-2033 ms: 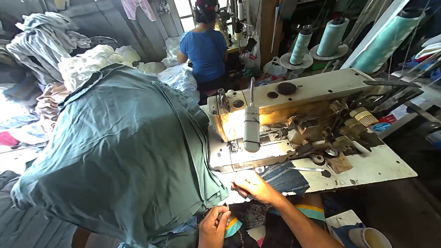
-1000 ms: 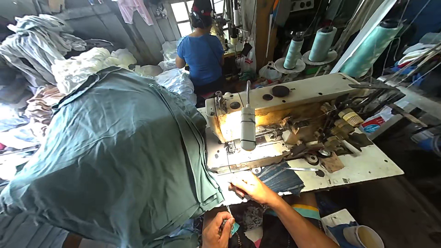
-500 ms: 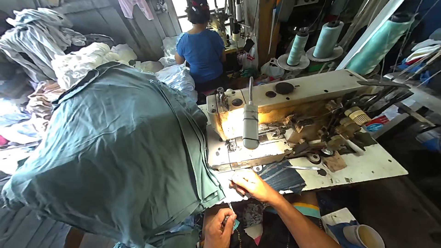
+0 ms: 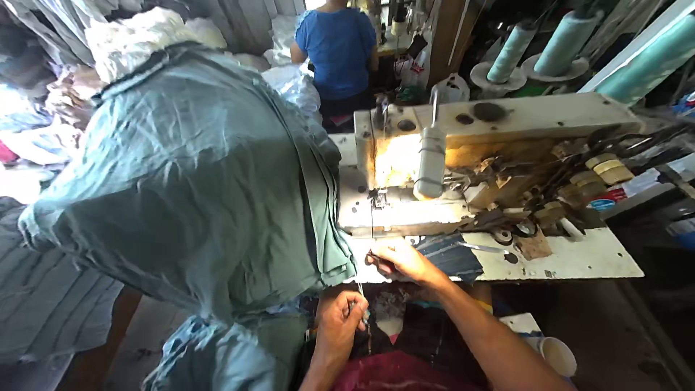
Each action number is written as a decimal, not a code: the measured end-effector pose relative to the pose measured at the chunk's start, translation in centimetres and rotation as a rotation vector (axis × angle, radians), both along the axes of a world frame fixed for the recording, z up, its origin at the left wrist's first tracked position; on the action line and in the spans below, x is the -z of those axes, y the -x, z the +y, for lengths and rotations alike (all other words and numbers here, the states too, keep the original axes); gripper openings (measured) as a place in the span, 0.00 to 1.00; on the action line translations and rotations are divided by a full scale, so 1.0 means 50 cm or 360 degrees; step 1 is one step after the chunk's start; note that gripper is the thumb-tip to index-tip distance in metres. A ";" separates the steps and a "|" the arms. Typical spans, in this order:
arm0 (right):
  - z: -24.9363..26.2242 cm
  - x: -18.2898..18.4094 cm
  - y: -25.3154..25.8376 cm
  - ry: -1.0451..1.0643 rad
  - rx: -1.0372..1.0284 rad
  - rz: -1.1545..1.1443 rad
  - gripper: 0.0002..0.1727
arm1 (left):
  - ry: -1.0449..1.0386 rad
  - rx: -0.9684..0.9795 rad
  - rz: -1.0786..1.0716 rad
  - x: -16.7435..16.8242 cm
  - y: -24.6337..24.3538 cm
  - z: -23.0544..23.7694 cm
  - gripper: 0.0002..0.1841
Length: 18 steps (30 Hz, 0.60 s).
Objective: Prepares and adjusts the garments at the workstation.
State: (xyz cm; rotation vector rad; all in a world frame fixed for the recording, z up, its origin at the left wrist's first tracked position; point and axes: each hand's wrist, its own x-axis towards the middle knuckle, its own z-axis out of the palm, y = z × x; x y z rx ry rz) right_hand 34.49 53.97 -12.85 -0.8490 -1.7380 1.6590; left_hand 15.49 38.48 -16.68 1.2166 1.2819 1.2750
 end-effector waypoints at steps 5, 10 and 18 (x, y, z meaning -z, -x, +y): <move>-0.028 -0.014 -0.013 -0.0091 -0.0043 -0.0357 0.19 | -0.0011 0.0016 0.0083 -0.001 0.012 -0.014 0.06; -0.059 -0.015 0.000 -0.0143 -0.0199 -0.0489 0.21 | -0.0050 0.0008 0.0034 0.015 0.014 -0.022 0.07; -0.069 -0.025 0.053 -0.0214 -0.0190 -0.0746 0.22 | -0.0072 0.0033 0.0062 0.012 0.007 -0.016 0.06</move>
